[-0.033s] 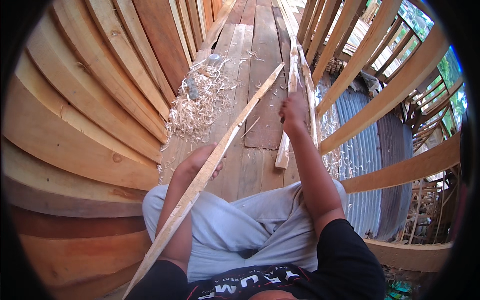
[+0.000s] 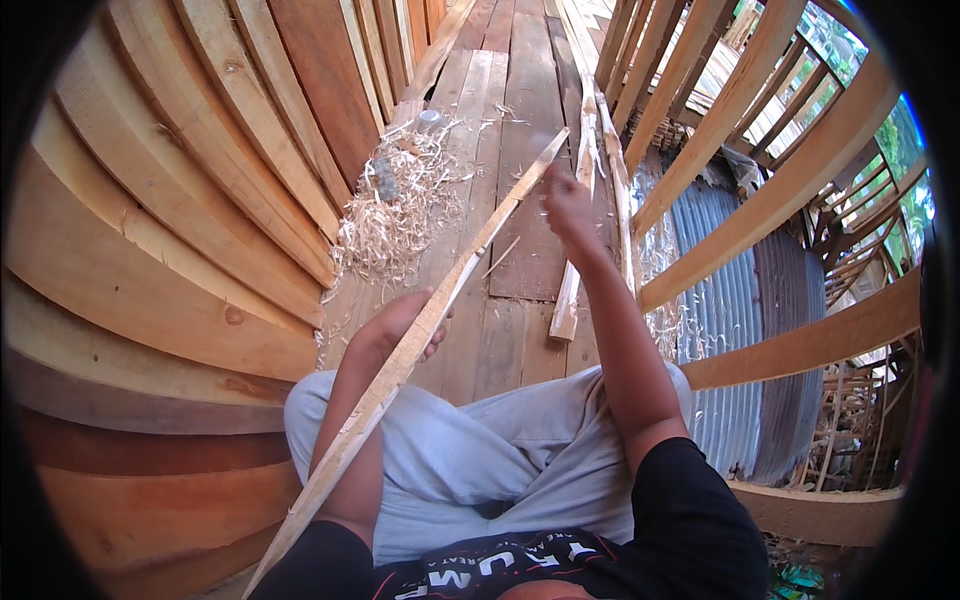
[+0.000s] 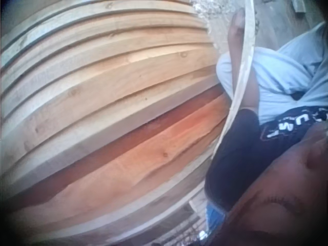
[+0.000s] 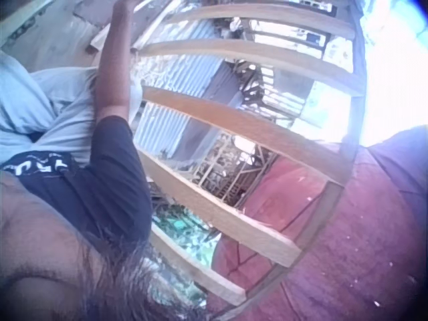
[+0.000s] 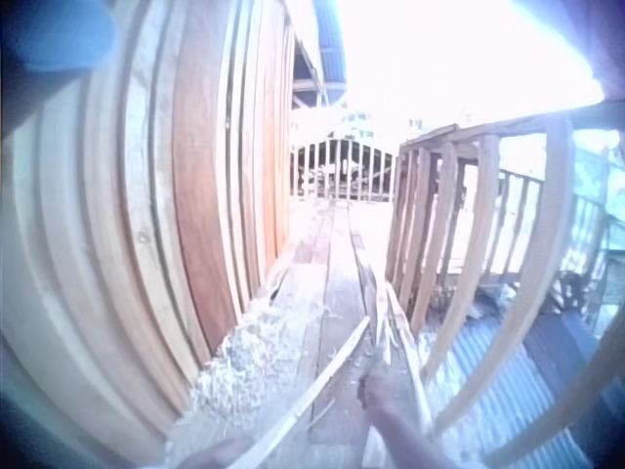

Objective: The person sits on a wooden floor and uses a knife to shave and shape a long, thin piece of wood. They hold the wood with one hand and scrape the surface with the knife, creating wood shavings. The person occasionally pauses to inspect the wood's surface.

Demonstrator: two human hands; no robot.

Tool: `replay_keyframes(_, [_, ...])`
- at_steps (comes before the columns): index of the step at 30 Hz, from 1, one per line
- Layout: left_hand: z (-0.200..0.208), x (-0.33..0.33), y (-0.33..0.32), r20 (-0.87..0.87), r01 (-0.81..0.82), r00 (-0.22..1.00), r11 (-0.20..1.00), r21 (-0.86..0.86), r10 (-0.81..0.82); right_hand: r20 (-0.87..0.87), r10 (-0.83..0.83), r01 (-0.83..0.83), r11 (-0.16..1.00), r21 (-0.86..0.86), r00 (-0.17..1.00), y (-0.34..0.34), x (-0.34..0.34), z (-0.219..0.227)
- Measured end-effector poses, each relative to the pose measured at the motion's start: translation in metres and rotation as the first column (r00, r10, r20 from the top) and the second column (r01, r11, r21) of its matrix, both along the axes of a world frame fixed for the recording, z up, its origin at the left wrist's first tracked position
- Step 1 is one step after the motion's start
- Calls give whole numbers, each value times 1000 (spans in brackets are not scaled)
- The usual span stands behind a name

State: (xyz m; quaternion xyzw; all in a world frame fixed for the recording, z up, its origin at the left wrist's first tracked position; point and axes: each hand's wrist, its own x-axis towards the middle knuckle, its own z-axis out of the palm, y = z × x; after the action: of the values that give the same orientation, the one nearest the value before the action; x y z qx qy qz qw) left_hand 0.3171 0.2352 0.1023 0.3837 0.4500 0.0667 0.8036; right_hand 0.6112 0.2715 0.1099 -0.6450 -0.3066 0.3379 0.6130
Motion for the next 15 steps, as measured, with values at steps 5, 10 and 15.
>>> replay_keyframes(5, [0, -4, -3, 1, -29, 1000, 1000, 2, 29, 571, 336, -298, 941, -162, 749, -3, -45, 22])
replay_keyframes(10, [0, -4, -2, 17, -25, 1000, 1000, -14, 25, 570, 572, -586, 789, -186, 590, -31, -37, -2])
replay_keyframes(15, [-4, -8, 2, 114, -17, 993, 997, -73, 26, 581, 671, -421, 741, -523, 460, -56, -48, -9])
